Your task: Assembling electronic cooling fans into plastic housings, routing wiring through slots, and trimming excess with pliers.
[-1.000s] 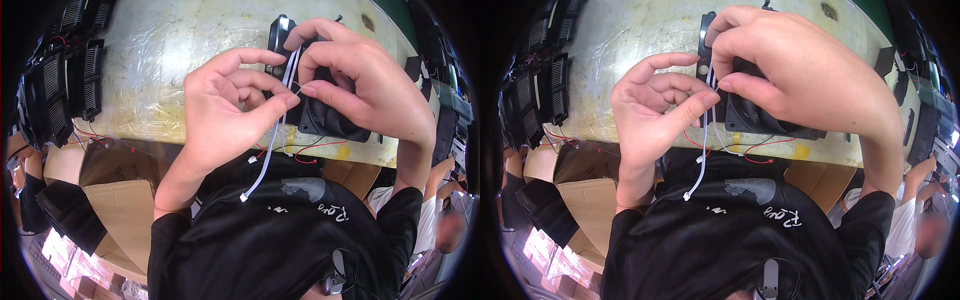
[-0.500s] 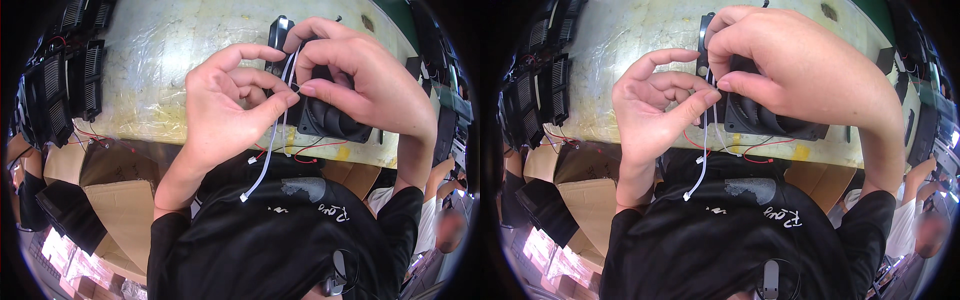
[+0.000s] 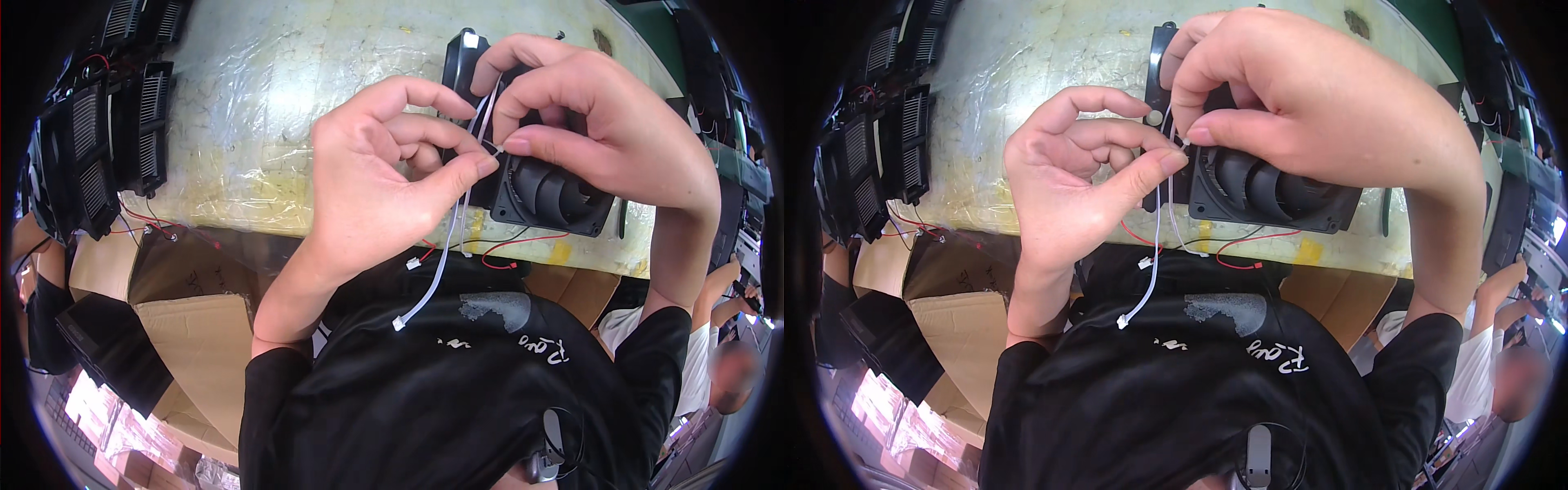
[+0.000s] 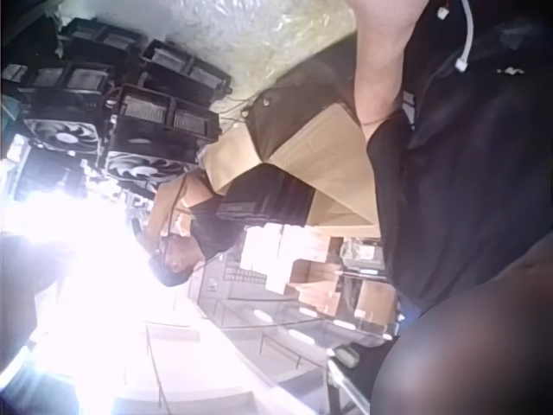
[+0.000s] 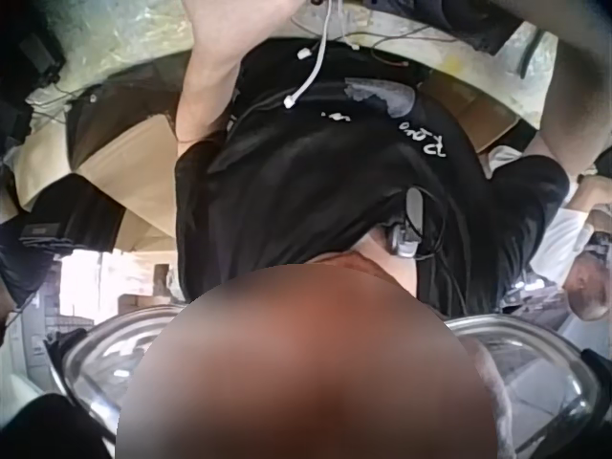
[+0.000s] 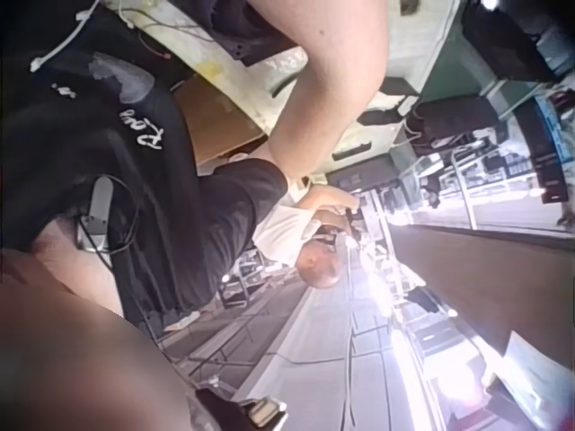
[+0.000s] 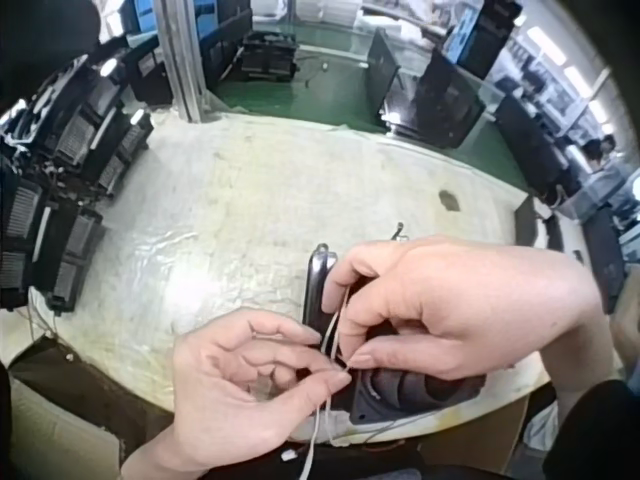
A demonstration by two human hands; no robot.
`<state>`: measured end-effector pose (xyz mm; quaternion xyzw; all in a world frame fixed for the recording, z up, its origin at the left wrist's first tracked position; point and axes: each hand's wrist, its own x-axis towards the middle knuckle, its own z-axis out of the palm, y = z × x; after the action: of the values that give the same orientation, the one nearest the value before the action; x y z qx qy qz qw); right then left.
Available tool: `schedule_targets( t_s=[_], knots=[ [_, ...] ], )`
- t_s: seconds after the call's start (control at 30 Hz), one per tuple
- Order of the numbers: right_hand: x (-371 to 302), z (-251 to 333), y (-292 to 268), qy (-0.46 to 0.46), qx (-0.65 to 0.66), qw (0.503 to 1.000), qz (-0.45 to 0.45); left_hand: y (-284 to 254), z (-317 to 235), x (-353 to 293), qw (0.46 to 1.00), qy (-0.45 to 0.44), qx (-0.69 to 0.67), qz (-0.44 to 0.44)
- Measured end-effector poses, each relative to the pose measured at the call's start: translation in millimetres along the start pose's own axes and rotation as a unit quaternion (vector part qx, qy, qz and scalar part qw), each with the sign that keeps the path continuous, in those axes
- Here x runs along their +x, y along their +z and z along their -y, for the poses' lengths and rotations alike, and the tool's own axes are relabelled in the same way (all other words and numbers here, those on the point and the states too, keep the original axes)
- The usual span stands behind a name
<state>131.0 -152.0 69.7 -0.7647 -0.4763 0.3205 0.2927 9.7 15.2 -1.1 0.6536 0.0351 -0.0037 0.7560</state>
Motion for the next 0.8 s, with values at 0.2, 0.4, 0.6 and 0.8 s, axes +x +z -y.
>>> schedule_targets(
  t_s=[0.2,0.4,0.6,0.8],
  knots=[
    [1.2,15.0,5.5,0.051,0.006,0.999,-0.015,-11.2,3.9,4.6,0.999,-0.030,-0.034,0.004],
    [-12.4,15.1,24.5,-0.020,-0.104,0.988,-0.117,-5.7,8.5,2.0,0.999,0.012,-0.042,0.009],
    [-9.1,6.0,25.8,-0.032,-0.092,0.988,-0.121,1.3,-0.4,3.1,0.996,0.055,0.069,-0.007],
    [-17.0,9.7,27.3,-0.018,-0.049,0.993,-0.109,-10.4,10.5,2.2,0.992,0.089,0.055,0.068]
  ],
)
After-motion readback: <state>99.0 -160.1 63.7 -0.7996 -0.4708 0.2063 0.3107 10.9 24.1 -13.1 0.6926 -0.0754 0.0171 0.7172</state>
